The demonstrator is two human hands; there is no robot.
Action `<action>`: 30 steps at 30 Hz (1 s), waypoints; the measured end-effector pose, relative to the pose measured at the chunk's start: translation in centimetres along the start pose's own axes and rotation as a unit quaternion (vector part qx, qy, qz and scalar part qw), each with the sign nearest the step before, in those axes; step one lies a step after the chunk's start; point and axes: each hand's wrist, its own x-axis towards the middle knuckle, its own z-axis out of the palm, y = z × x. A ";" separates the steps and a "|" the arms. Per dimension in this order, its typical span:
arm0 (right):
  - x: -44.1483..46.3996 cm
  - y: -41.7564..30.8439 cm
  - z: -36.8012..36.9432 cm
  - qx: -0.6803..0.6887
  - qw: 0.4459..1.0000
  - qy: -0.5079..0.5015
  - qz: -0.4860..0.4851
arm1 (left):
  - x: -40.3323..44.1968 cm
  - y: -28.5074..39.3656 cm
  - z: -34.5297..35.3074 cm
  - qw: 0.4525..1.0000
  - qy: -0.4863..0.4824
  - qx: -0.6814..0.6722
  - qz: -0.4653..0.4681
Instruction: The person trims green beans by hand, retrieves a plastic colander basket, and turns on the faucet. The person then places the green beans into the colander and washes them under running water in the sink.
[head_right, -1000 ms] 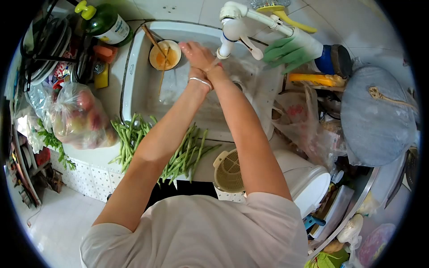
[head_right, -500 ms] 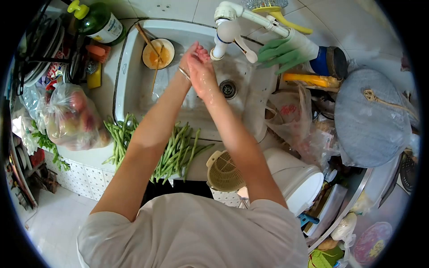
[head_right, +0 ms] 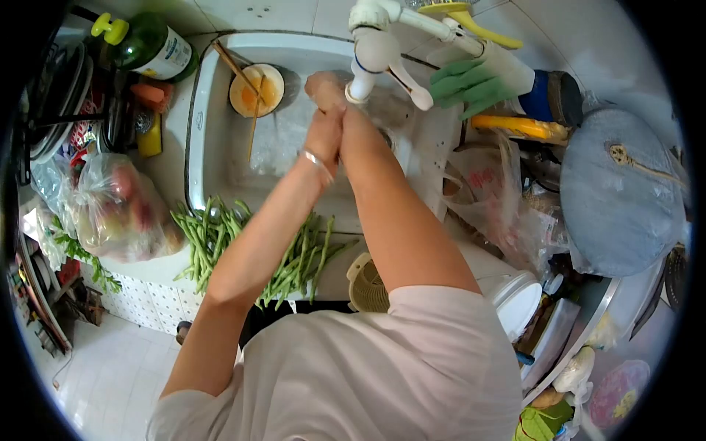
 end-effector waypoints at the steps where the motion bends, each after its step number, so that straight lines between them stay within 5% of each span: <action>1: 0.8 0.6 -0.5 -0.006 0.999 -0.028 -0.021 | -1.3 -0.1 0.8 0.999 0.023 0.032 0.015; 3: 2.2 0.6 0.7 0.123 0.990 0.008 0.068 | -4.8 -0.5 2.5 0.997 0.044 0.061 0.029; 5: 2.7 0.8 1.6 -0.097 0.990 0.018 -0.101 | -6.7 -0.4 3.2 0.987 0.001 0.149 0.052; 7: 2.7 0.5 1.6 -0.092 0.992 0.014 -0.087 | -5.9 0.1 3.3 0.975 0.038 0.215 0.047; 12: 3.9 -0.1 4.3 -0.194 0.970 0.049 -0.138 | 3.2 2.5 -0.7 0.995 0.021 -0.010 -0.098; 13: 7.6 1.1 9.8 -0.184 0.936 0.238 -0.183 | 4.7 2.1 -1.6 0.984 0.050 -0.040 -0.165; 15: 9.1 2.1 9.3 -0.175 0.861 0.424 -0.218 | 2.9 1.9 -0.2 0.994 0.035 -0.045 -0.095; 17: 4.7 1.0 2.0 -0.069 0.980 0.083 -0.169 | -1.7 1.7 1.2 0.998 -0.036 -0.013 -0.043; 18: 5.3 1.2 2.4 -0.070 0.980 0.085 -0.169 | -4.3 2.2 2.0 0.994 -0.094 0.026 -0.046; 21: 6.0 1.7 2.5 -0.106 0.982 0.008 -0.156 | -9.6 2.7 4.2 0.996 -0.032 -0.046 -0.070; 24: 4.6 1.5 0.5 0.010 0.998 -0.041 -0.056 | -9.5 3.1 4.4 0.997 0.002 -0.010 -0.073; 26: 4.0 2.2 -1.9 0.346 0.896 -0.254 0.115 | -6.1 3.0 2.5 0.990 -0.039 -0.102 -0.085; 27: 4.8 2.6 -0.5 0.343 0.896 -0.257 0.114 | -4.7 2.4 1.4 0.973 -0.075 -0.194 -0.104; 29: 7.2 3.7 2.2 0.633 0.718 -0.245 0.153 | -2.8 1.7 0.9 0.952 -0.110 -0.245 -0.144; 30: 7.1 3.4 2.1 0.632 0.719 -0.246 0.152 | -2.2 1.2 0.9 0.953 -0.133 -0.262 -0.074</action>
